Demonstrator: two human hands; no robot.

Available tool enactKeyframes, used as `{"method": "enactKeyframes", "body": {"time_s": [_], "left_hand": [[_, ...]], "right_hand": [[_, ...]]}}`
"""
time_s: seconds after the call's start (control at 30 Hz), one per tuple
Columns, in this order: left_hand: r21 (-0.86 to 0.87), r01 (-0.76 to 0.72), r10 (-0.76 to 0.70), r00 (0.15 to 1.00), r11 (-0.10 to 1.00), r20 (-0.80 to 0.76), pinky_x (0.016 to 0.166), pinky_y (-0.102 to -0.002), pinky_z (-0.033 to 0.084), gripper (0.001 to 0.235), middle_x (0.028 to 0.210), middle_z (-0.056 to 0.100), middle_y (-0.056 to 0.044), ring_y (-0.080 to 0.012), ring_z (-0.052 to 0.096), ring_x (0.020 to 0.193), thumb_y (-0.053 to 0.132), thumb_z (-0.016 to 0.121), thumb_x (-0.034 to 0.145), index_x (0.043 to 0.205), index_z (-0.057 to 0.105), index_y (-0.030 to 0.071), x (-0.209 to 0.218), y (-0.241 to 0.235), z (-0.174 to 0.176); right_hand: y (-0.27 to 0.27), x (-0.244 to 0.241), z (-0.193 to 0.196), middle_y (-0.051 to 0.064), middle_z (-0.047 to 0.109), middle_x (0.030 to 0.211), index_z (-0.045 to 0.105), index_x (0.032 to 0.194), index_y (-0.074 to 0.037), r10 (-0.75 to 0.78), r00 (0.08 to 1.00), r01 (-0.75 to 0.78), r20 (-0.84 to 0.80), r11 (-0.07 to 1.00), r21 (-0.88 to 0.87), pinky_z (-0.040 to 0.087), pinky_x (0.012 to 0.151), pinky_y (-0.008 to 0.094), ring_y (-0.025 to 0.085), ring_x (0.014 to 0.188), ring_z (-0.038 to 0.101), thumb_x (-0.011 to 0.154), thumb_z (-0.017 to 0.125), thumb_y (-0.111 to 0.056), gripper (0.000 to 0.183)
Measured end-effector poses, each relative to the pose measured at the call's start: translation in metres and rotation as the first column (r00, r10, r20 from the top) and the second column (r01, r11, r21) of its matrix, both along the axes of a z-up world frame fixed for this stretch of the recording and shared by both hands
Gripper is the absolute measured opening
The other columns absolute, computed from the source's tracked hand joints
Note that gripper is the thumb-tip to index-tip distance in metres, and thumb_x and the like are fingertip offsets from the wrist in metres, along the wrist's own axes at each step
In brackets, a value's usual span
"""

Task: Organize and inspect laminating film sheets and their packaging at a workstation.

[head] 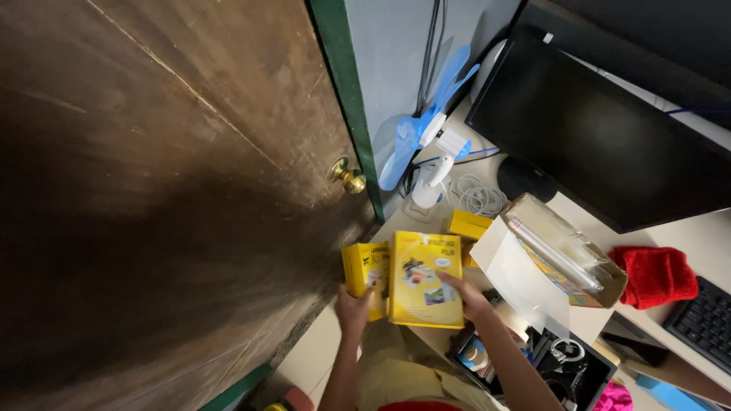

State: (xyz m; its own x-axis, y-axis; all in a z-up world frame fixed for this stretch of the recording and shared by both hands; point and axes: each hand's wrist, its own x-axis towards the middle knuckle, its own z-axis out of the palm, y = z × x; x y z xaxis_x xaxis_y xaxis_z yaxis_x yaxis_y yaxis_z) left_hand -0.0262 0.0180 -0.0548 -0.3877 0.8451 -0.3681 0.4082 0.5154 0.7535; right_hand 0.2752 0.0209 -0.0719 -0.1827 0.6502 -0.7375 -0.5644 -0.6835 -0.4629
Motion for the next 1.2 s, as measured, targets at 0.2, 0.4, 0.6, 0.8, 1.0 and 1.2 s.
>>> {"method": "enactKeyframes", "body": {"time_s": [0.2, 0.4, 0.6, 0.8, 1.0, 1.2], "left_hand": [[0.13, 0.074, -0.061, 0.993, 0.989, -0.1, 0.074, -0.048, 0.057, 0.06, 0.097, 0.074, -0.022, -0.0405, 0.073, 0.089, 0.041, 0.087, 0.071, 0.106, 0.06, 0.0, -0.031, -0.008, 0.049], [0.144, 0.009, -0.012, 1.0, 0.99, 0.022, 0.071, -0.04, 0.059, 0.051, 0.094, 0.076, -0.017, -0.0292, 0.078, 0.085, 0.033, 0.083, 0.075, 0.104, 0.054, 0.002, -0.029, -0.012, 0.125], [0.171, 0.02, -0.056, 0.976, 0.985, 0.209, 0.069, -0.037, 0.059, 0.039, 0.091, 0.078, -0.016, -0.022, 0.075, 0.079, 0.022, 0.084, 0.078, 0.099, 0.059, 0.001, -0.019, -0.012, 0.162], [0.082, -0.098, -0.011, 0.578, 0.992, 0.816, 0.082, -0.032, 0.057, 0.036, 0.11, 0.073, -0.013, -0.0214, 0.07, 0.097, 0.015, 0.073, 0.083, 0.115, 0.065, 0.0, 0.024, -0.011, 0.146], [-0.075, -0.072, 0.102, 0.535, 0.995, 0.838, 0.085, -0.036, 0.055, 0.04, 0.111, 0.067, -0.012, -0.0207, 0.067, 0.101, 0.022, 0.072, 0.086, 0.117, 0.058, 0.001, 0.06, -0.013, 0.092], [-0.124, 0.082, 0.037, 0.672, 0.989, 0.74, 0.084, -0.036, 0.055, 0.048, 0.114, 0.064, -0.014, -0.0227, 0.066, 0.103, 0.029, 0.072, 0.085, 0.122, 0.054, 0.003, 0.061, -0.012, 0.04]], "right_hand": [[0.014, -0.021, 0.023, 0.016, 0.075, 0.108, 0.06, 0.127, -0.001, 0.088, 0.985, -0.117, 0.146, 0.972, 0.202, 0.063, 0.072, 0.042, 0.026, 0.086, 0.075, 0.083, 0.079, -0.02, 0.051], [0.012, -0.024, 0.029, 0.013, 0.075, 0.102, 0.06, 0.127, 0.0, 0.119, 0.838, -0.228, 0.532, 0.963, 0.144, 0.059, 0.068, 0.04, 0.02, 0.079, 0.07, 0.089, 0.076, -0.024, 0.048], [-0.016, -0.001, 0.008, 0.024, 0.069, 0.113, 0.06, 0.124, 0.008, -0.082, 0.342, -0.636, 0.936, 0.713, 0.295, 0.056, 0.086, 0.043, 0.036, 0.1, 0.069, 0.086, 0.076, -0.023, 0.052], [-0.041, -0.015, 0.131, 0.013, 0.062, 0.135, 0.059, 0.13, -0.009, -0.245, 0.053, -0.673, 0.968, 0.707, 0.216, 0.051, 0.103, 0.041, 0.034, 0.123, 0.061, 0.088, 0.07, -0.019, 0.044], [-0.038, 0.002, 0.199, 0.012, 0.056, 0.139, 0.052, 0.139, -0.014, -0.124, -0.639, -0.447, 0.759, 0.863, -0.236, 0.047, 0.096, 0.044, 0.03, 0.119, 0.057, 0.072, 0.076, -0.027, 0.072], [-0.055, 0.057, 0.112, 0.006, 0.067, 0.121, 0.058, 0.133, -0.012, -0.106, -0.592, -0.452, 0.799, 0.864, -0.22, 0.052, 0.096, 0.04, 0.024, 0.114, 0.065, 0.086, 0.063, -0.006, 0.047]]}}
